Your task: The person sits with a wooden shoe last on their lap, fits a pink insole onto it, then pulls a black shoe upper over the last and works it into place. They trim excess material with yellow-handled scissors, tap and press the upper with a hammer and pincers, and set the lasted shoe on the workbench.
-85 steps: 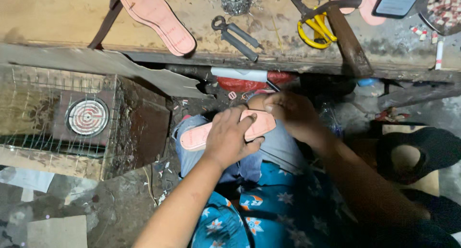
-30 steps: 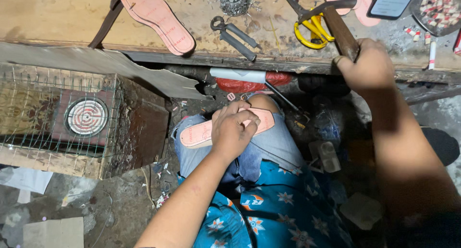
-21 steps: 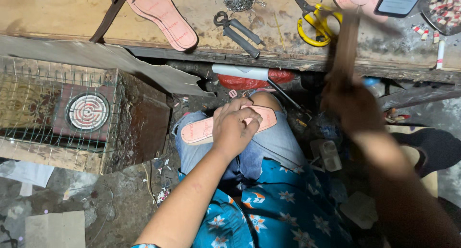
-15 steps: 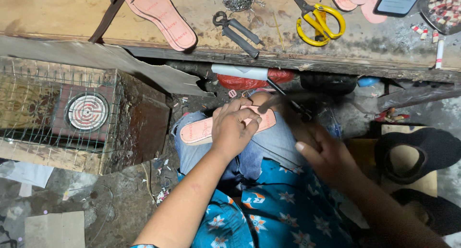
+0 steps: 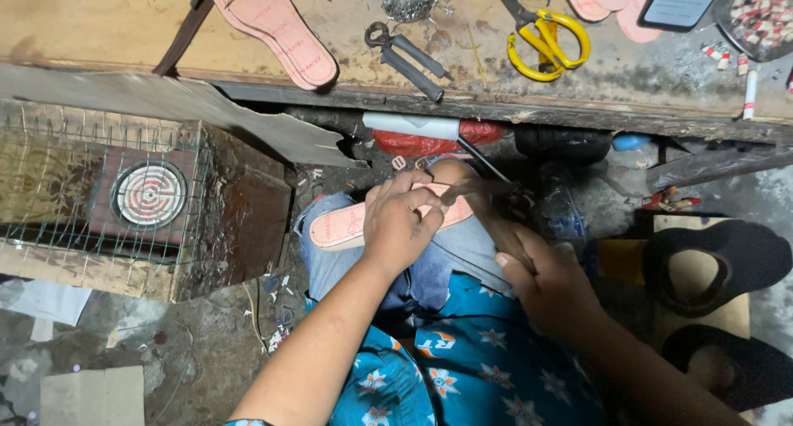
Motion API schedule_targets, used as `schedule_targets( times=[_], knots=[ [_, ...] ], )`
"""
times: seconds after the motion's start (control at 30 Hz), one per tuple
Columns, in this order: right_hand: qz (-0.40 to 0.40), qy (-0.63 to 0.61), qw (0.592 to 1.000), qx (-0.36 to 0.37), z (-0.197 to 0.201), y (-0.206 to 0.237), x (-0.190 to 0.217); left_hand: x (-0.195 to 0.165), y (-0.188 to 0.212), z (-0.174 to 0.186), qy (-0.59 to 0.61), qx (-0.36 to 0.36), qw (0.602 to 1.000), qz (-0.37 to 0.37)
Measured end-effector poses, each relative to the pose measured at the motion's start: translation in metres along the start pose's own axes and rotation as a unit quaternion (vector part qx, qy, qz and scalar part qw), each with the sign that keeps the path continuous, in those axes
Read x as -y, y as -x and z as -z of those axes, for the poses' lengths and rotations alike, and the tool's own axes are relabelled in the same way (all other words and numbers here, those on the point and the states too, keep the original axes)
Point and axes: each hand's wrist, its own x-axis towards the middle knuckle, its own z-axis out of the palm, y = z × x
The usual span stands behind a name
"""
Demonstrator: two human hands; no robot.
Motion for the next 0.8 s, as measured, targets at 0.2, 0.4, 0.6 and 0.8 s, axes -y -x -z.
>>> schedule_targets(
  times=[0.2, 0.4, 0.6, 0.8],
  knots=[
    [0.058, -0.053, 0.997, -0.028, -0.002, -0.005, -0.013, -0.001, 0.001, 0.006, 0.004, 0.010, 1.000, -0.028],
    [0.085, -0.092, 0.992, -0.029, -0.010, -0.007, -0.028, -0.005, 0.002, 0.015, -0.013, 0.062, 0.997, -0.043],
    [0.065, -0.093, 0.994, -0.012, -0.010, -0.006, -0.033, -0.006, -0.003, 0.017, -0.002, 0.107, 0.994, 0.024],
    [0.071, -0.069, 0.995, -0.019, -0.010, -0.006, -0.033, 0.001, -0.003, 0.016, 0.016, 0.089, 0.995, -0.035]
  ],
)
